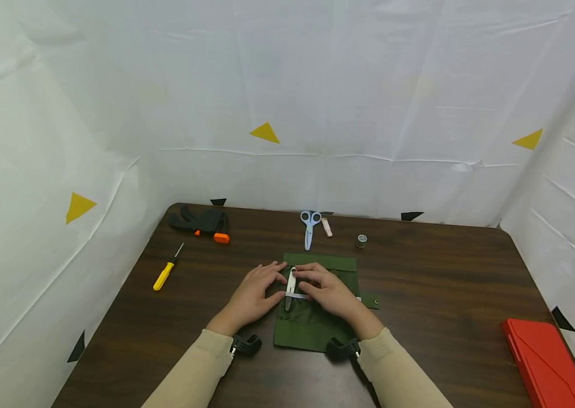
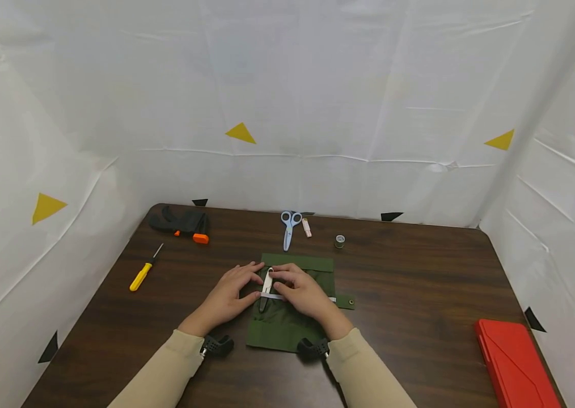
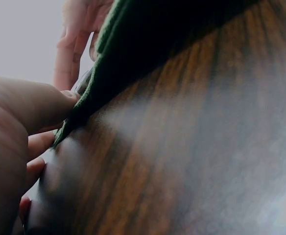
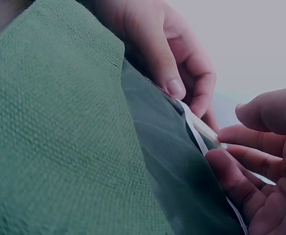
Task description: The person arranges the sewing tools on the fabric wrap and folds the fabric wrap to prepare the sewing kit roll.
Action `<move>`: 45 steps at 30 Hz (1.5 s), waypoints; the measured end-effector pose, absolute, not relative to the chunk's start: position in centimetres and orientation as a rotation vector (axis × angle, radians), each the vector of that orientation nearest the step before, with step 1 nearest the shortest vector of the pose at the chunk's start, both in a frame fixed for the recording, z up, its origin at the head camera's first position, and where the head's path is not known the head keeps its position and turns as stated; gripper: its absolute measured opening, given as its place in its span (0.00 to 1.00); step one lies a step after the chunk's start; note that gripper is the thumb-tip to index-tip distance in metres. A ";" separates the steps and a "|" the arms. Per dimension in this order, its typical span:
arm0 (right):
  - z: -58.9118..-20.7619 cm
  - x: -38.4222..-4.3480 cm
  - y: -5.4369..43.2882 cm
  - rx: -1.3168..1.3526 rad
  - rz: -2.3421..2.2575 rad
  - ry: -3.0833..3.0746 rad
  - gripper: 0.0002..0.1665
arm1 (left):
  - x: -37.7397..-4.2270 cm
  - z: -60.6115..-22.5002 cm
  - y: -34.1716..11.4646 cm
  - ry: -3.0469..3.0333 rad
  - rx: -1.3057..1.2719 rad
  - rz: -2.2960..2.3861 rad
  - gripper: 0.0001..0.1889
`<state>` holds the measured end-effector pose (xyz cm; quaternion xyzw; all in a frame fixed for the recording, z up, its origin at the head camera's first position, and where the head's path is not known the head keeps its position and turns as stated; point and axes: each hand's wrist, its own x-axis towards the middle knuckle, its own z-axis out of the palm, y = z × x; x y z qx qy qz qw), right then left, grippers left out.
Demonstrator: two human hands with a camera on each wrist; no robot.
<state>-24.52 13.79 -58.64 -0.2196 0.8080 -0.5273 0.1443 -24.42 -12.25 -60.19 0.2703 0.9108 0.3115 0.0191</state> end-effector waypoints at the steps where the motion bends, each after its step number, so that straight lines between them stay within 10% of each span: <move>1: -58.6 -24.5 13.8 -0.636 -1.518 2.329 0.24 | -24.5 -60.2 -12.3 2.825 0.843 0.971 0.10; 9: -58.6 -24.6 13.9 -0.668 -1.516 2.316 0.22 | -24.3 -59.7 -12.2 2.812 0.860 0.998 0.05; 21: -58.6 -24.4 14.1 -0.643 -1.557 2.292 0.22 | -24.3 -60.1 -12.2 2.843 0.833 0.883 0.31; 45: -59.0 -26.4 20.9 -0.741 -2.413 1.245 0.27 | -25.0 -59.2 -12.1 2.736 0.802 0.786 0.35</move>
